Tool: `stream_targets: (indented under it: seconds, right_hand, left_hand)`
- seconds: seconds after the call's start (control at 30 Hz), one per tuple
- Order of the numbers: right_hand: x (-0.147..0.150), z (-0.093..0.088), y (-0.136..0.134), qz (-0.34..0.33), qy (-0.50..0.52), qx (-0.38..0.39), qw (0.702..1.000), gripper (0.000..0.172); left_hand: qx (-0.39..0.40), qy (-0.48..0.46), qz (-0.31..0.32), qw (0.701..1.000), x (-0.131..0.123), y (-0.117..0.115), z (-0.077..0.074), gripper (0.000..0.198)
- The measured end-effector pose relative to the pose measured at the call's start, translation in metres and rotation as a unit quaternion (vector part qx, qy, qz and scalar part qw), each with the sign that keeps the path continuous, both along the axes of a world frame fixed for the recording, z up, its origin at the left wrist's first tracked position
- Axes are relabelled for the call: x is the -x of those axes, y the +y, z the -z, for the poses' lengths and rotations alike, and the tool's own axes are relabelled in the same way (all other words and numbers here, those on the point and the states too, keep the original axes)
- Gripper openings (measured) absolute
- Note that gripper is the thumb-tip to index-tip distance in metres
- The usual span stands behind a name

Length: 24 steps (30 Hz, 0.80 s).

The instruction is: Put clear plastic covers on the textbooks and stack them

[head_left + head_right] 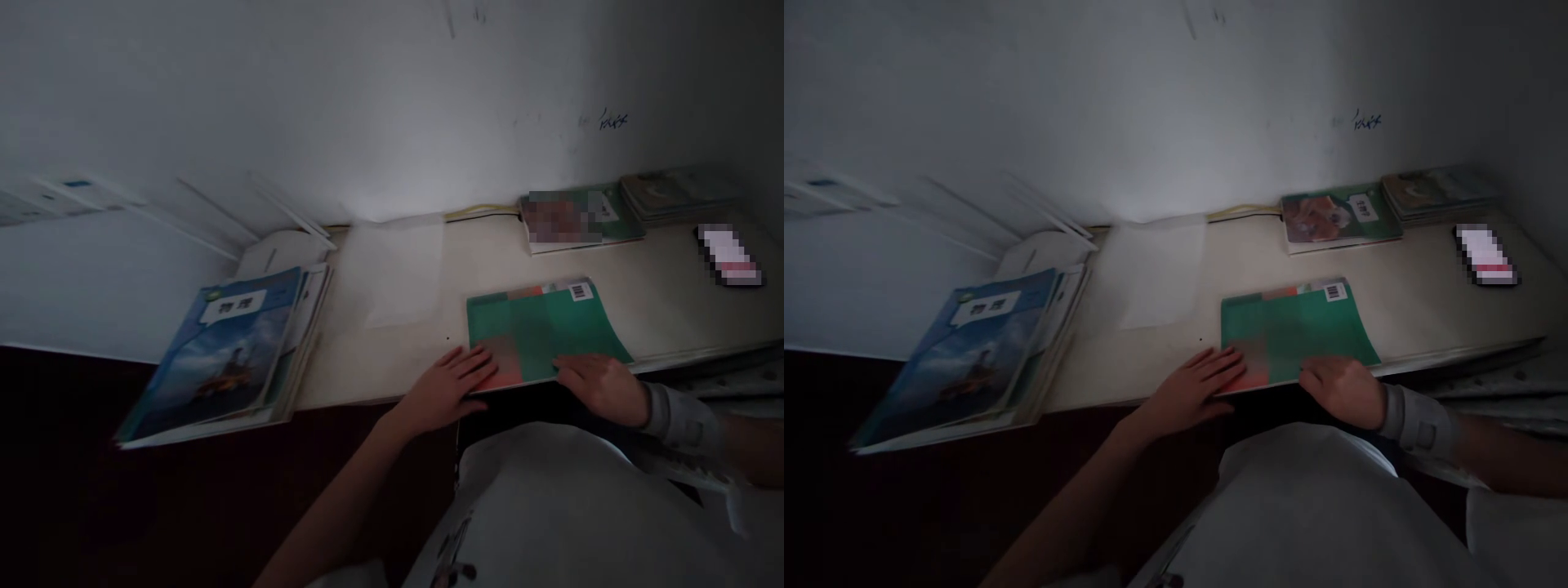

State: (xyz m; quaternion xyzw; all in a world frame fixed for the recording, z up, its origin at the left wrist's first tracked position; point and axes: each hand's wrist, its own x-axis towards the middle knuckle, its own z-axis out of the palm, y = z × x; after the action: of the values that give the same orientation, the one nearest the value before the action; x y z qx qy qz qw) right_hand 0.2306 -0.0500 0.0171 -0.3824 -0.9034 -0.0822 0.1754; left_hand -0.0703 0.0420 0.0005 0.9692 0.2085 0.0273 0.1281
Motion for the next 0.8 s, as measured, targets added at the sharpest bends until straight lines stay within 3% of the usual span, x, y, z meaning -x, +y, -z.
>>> stream_targets:
  seconds: [0.07,0.13,0.23,0.3,0.37,0.43,0.5,0.57,0.63,0.67,0.73,0.8]
  right_hand:
    - [-0.001,-0.011,0.002,-0.001,-0.015,0.064,0.998,0.026]
    - [-0.004,-0.025,0.009,0.008,-0.012,0.141,0.99,0.027]
    - [-0.011,-0.063,0.031,0.012,0.042,0.247,0.968,0.025]
    - [-0.017,-0.1,0.058,0.0,0.075,0.289,0.954,0.025]
    - [-0.023,-0.14,0.097,-0.001,0.09,0.283,0.955,0.023]
    - [-0.028,-0.172,0.143,0.013,0.087,0.28,0.956,0.02]
    - [-0.033,-0.189,0.19,0.049,0.061,0.329,0.941,0.018]
    - [-0.04,-0.184,0.228,0.111,0.051,0.401,0.908,0.015]
    - [-0.05,-0.16,0.253,0.14,0.033,0.464,0.874,0.015]
    - [-0.055,-0.142,0.261,0.145,0.031,0.484,0.862,0.016]
    - [-0.066,-0.103,0.269,0.158,0.073,0.532,0.828,0.017]
    - [-0.075,-0.069,0.274,0.16,0.088,0.539,0.822,0.019]
  left_hand:
    - [0.013,-0.058,-0.031,0.998,0.006,-0.002,0.008,0.042]
    - [0.068,-0.128,-0.061,0.988,0.005,-0.002,0.01,0.036]
    - [0.189,-0.22,-0.157,0.944,-0.007,0.004,-0.001,0.028]
    - [0.239,-0.328,-0.241,0.882,-0.023,0.015,-0.018,0.029]
    - [0.266,-0.471,-0.301,0.785,-0.044,0.032,-0.038,0.032]
    - [0.315,-0.575,-0.308,0.689,-0.065,0.056,-0.057,0.034]
    - [0.392,-0.598,-0.298,0.632,-0.08,0.082,-0.069,0.034]
    - [0.472,-0.571,-0.309,0.596,-0.087,0.107,-0.067,0.032]
    - [0.531,-0.522,-0.345,0.571,-0.088,0.127,-0.052,0.027]
    - [0.54,-0.495,-0.368,0.573,-0.088,0.134,-0.041,0.025]
    - [0.515,-0.449,-0.41,0.605,-0.086,0.145,-0.018,0.022]
    - [0.459,-0.426,-0.433,0.648,-0.085,0.154,0.001,0.023]
